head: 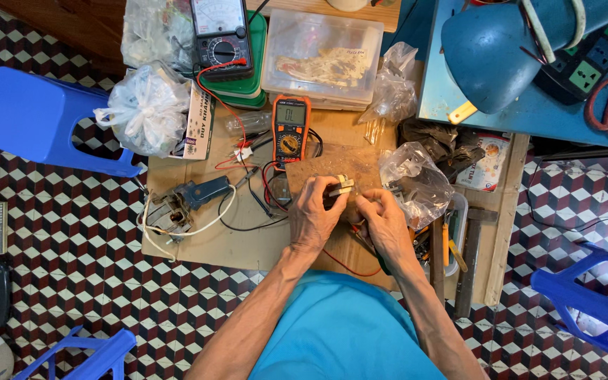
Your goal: The person sits at a workbench and repairs a small electrical component, holding it with both hands and using pliers to grip, pry, and reposition its parts. They repeatedly turn the component over, work on its contacts and housing, and set it down on a wooden board between steps.
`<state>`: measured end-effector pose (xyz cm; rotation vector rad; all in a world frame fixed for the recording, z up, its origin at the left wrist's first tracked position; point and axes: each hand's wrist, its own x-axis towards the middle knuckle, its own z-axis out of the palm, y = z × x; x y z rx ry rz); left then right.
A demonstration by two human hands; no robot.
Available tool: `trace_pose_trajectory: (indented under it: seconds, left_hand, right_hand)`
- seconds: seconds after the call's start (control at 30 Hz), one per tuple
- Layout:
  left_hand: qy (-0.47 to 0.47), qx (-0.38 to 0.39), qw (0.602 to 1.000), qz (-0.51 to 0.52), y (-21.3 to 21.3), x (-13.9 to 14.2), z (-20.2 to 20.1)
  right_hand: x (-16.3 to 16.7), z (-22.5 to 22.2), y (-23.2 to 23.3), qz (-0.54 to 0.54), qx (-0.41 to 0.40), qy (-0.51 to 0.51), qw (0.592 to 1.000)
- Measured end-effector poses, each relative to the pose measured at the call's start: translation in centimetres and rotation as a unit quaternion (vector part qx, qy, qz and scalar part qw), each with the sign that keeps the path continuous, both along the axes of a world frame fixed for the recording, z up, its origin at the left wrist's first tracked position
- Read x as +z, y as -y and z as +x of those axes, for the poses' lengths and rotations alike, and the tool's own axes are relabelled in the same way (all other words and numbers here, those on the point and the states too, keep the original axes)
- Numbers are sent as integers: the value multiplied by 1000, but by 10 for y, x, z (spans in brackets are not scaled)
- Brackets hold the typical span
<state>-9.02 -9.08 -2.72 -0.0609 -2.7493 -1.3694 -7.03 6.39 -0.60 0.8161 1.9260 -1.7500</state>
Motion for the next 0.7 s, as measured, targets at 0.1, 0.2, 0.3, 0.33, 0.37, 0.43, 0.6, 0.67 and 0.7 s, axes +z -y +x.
trace_pose_trajectory:
  seconds: [0.1,0.2,0.3,0.33,0.37,0.43,0.6,0.67,0.7]
  left_hand:
    - [-28,-20,999,-41,6,9,-2]
    - [-19,-45,994,-99,7,14,-1]
    - [-23,-68,992,-105,-1,11,-1]
    - [-16,-71,992,-99,-2,10,-1]
    - [-7,-75,993,-94,-3,7,-1]
    - [52,-43,997,-37,-4,1,-1]
    - [291,113,933,182,7,-20,-3]
    - [316,117,925,177,5,-28,-5]
    - [329,120,920,176,4,-31,-4]
  right_hand:
    - [1,7,-13,-42,-22,29,998]
    - [0,19,-15,-41,-1,-25,999]
    - [-2,26,-11,15,17,-16,1000]
    - [-2,28,-9,21,19,14,1000]
    - [-3,30,-7,26,20,44,998]
    - [-4,33,-5,40,24,87,995]
    - [-23,33,-1,132,72,-79,985]
    - [-31,34,5,115,66,-88,987]
    - [-34,36,7,106,67,-92,988]
